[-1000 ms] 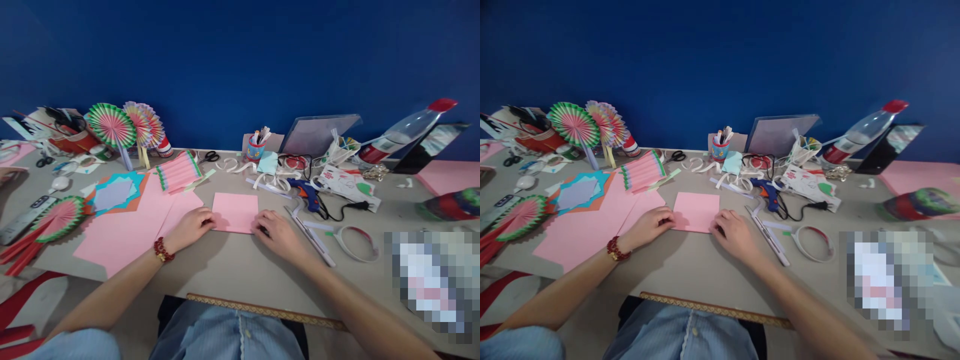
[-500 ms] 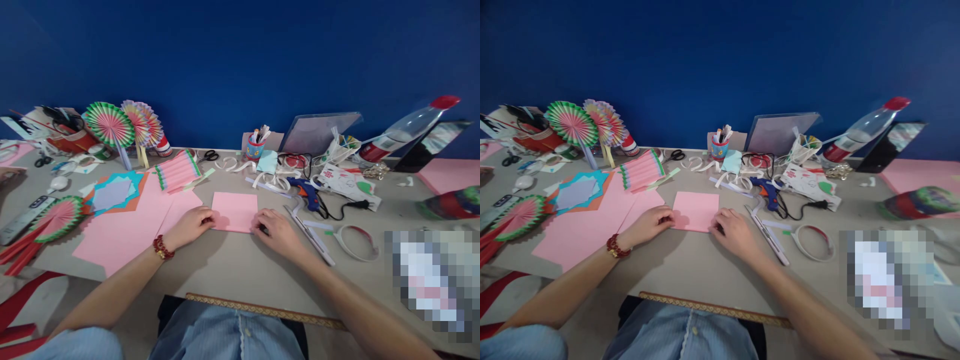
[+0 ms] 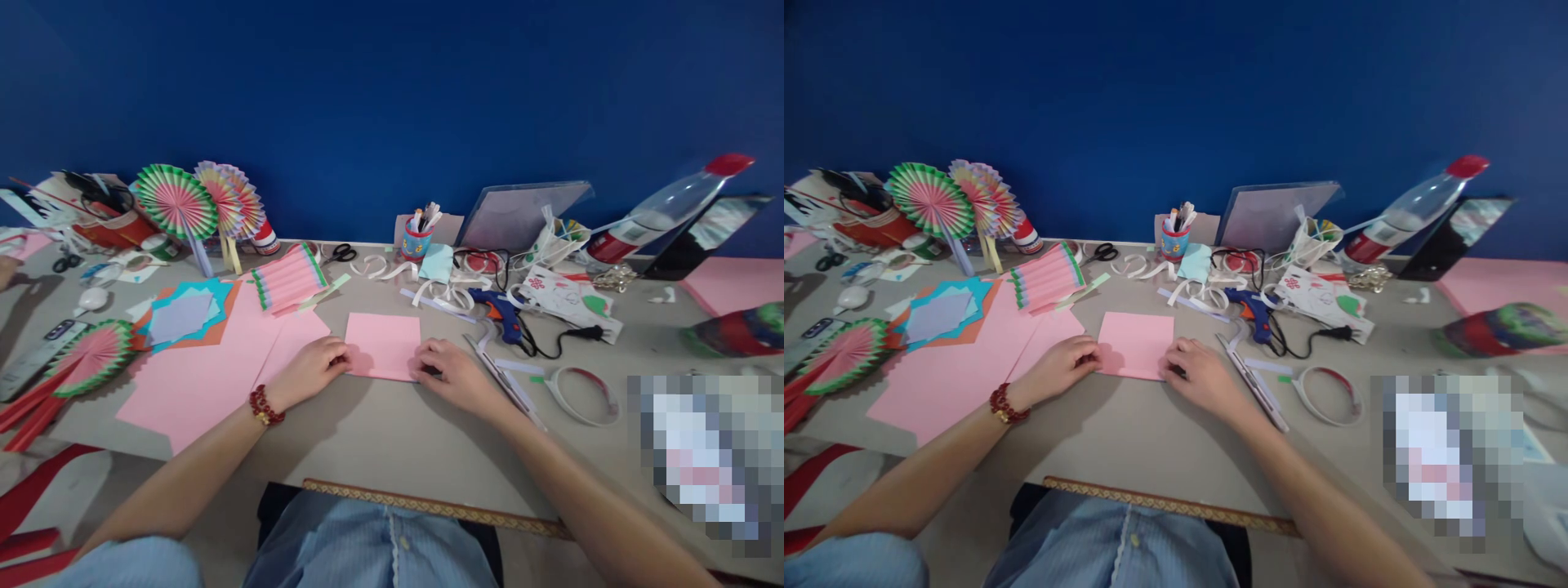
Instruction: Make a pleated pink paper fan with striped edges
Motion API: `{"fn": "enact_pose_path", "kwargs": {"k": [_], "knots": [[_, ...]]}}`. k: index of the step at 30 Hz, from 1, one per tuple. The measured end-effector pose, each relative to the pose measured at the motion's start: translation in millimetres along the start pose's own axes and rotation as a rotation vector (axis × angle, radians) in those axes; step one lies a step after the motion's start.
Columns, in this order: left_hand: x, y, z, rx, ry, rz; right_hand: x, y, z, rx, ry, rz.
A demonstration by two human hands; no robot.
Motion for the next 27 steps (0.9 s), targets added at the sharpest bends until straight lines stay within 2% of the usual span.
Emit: {"fn": "enact_pose_path", "kwargs": {"k": [27], "knots": [[2.9,2.9,-3.2,0.014,0.016,0.027,1.0,1.8,-0.2,0.034,0.002,-0.002]]}}
Point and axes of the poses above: each hand's wrist, its own x-axis away from the middle knuckle, its own y-axis out of the palm, z = x × y, the point moved 5 cm from there along -x, towards the middle knuckle, and after that the axes turned 3 degrees about -y, right-handed, at the moved point
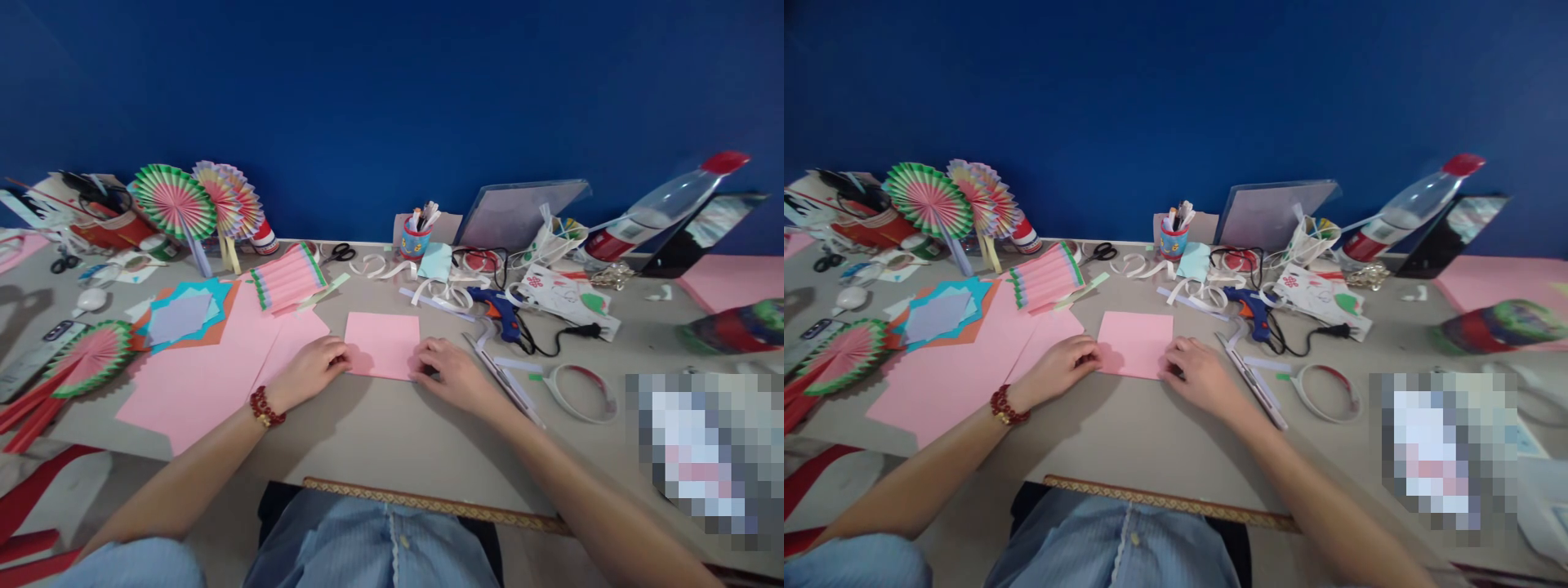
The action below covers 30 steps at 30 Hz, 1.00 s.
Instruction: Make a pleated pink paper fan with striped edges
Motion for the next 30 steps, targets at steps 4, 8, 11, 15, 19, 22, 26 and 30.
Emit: {"fn": "enact_pose_path", "kwargs": {"k": [4,8,11,15,19,22,26,30], "knots": [[0,0.1,0,-0.003,-0.002,-0.001,0,2,1,0.020,0.003,-0.016],[-1,-1.0,2,-0.009,-0.001,-0.003,0,-1,-2,0.024,0.007,-0.025],[0,-1.1,3,-0.008,-0.003,-0.001,0,-2,-4,0.018,0.001,-0.020],[0,-0.5,2,-0.020,0.003,-0.002,0,-1,-3,0.032,-0.003,-0.013],[1,-0.5,4,-0.029,0.009,-0.004,1,1,-1,0.048,0.010,-0.007],[3,0.1,8,-0.064,0.029,-0.003,2,2,0,0.041,0.026,0.005],[8,5.0,14,-0.201,0.114,-0.009,6,3,-2,0.042,0.002,0.030],[9,13.4,18,-0.389,0.273,-0.090,9,8,-8,0.168,-0.073,-0.002]]}}
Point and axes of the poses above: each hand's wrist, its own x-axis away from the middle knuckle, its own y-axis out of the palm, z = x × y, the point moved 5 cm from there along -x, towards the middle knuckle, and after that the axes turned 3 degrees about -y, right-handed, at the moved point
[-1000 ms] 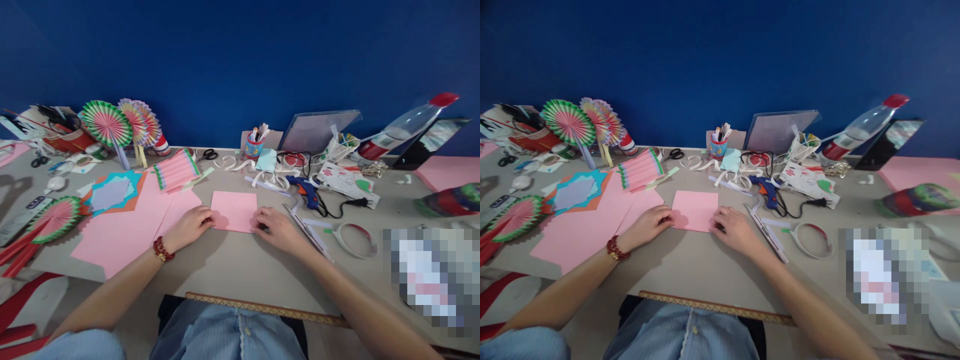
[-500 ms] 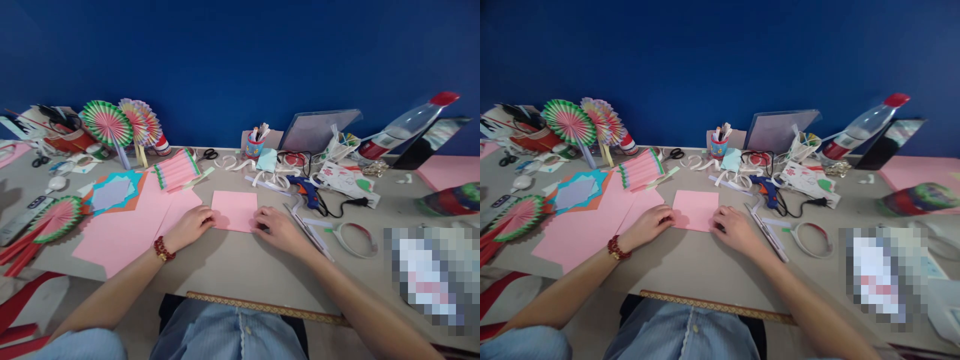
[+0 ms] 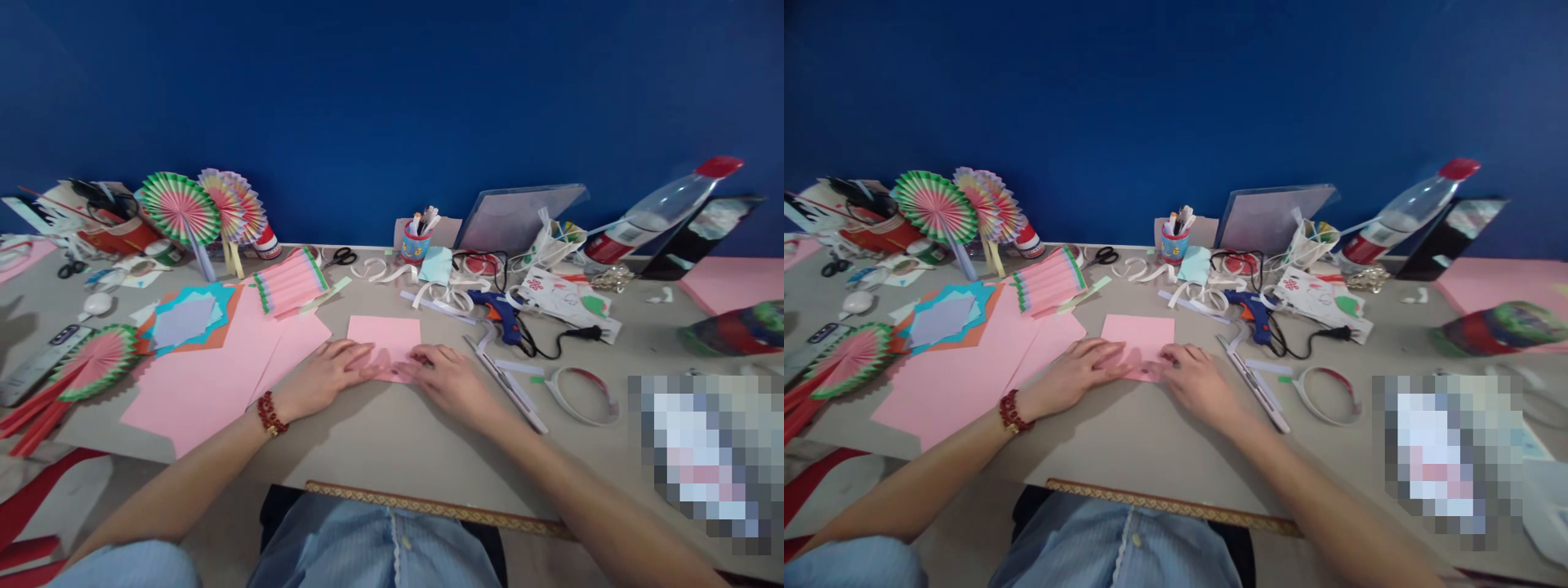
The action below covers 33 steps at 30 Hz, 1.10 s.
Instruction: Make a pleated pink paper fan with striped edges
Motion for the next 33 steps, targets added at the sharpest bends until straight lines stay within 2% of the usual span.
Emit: {"fn": "enact_pose_path", "kwargs": {"k": [3,6,11,18,26,29,33], "knots": [[-3,0.5,4,-0.064,0.096,-0.066,0,4,-7,0.128,-0.088,-0.070],[-6,-2.4,5,-0.087,0.138,-0.074,1,4,-12,0.206,-0.128,-0.117],[-1,-1.5,1,-0.070,0.171,-0.088,2,4,-12,0.211,-0.178,-0.091],[27,-2.7,-7,-0.023,0.095,-0.092,17,3,-6,0.224,-0.195,-0.044],[54,3.7,-18,-0.037,-0.014,-0.033,43,-2,-1,0.191,-0.168,0.015],[58,3.4,-18,-0.024,-0.042,-0.019,38,-9,-4,0.168,-0.139,0.043],[55,1.5,-16,0.055,-0.071,-0.007,13,-17,-19,0.202,-0.096,0.034]]}}
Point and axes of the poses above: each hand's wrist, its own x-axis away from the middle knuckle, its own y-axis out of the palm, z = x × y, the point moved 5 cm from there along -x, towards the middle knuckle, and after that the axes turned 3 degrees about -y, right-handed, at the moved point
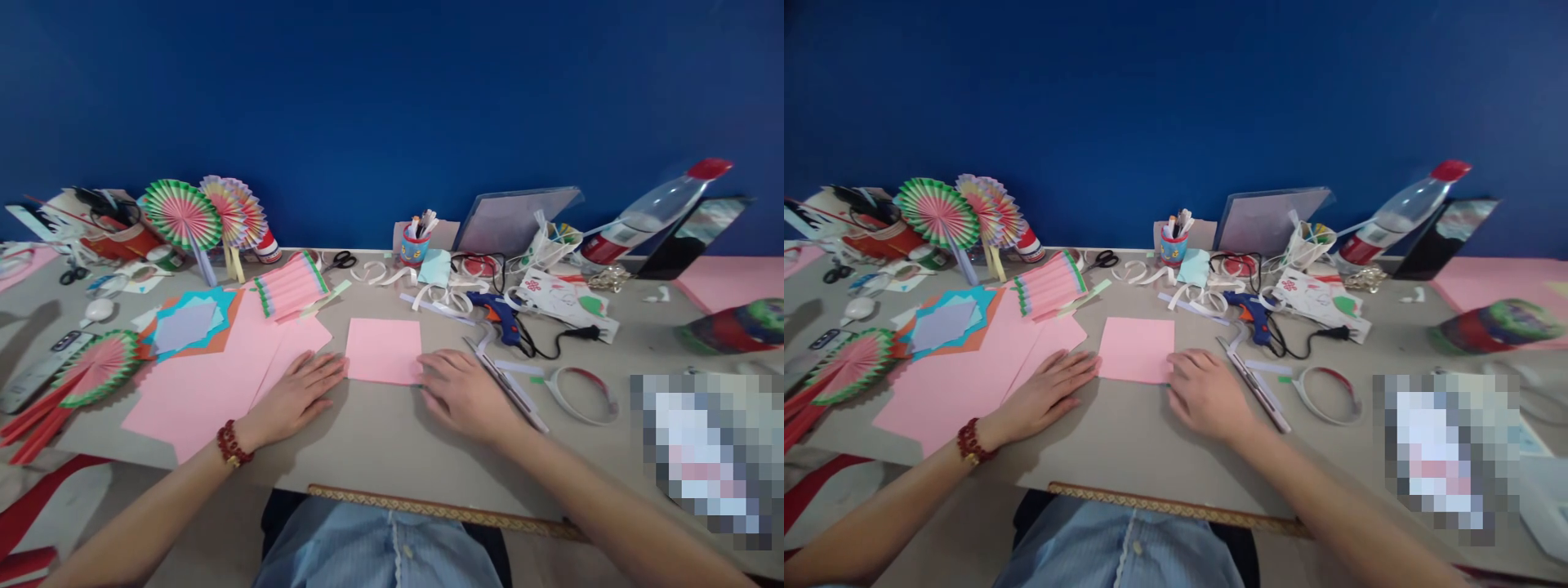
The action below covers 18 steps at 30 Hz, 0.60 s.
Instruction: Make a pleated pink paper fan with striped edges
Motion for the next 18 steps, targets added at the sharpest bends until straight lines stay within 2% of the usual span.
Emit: {"fn": "enact_pose_path", "kwargs": {"k": [3,5,8,10,13,16,18], "knots": [[-2,-1.6,2,0.106,-0.042,0.038,-22,6,-13,0.089,-0.023,-0.032],[-1,-4.3,3,0.216,-0.109,0.117,-32,15,-20,0.147,-0.045,-0.071],[5,-10.4,0,0.422,-0.322,0.290,-35,24,-23,0.179,-0.074,-0.076],[10,-12.0,1,0.558,-0.482,0.321,-34,25,-20,0.151,-0.057,-0.052],[10,-10.0,14,0.744,-0.607,0.193,-29,22,-13,-0.040,0.025,0.010],[1,-4.8,34,0.919,-0.575,0.040,-26,14,-11,-0.342,0.115,0.111],[-9,-0.5,47,1.029,-0.513,0.008,-26,11,-13,-0.482,0.169,0.153]]}}
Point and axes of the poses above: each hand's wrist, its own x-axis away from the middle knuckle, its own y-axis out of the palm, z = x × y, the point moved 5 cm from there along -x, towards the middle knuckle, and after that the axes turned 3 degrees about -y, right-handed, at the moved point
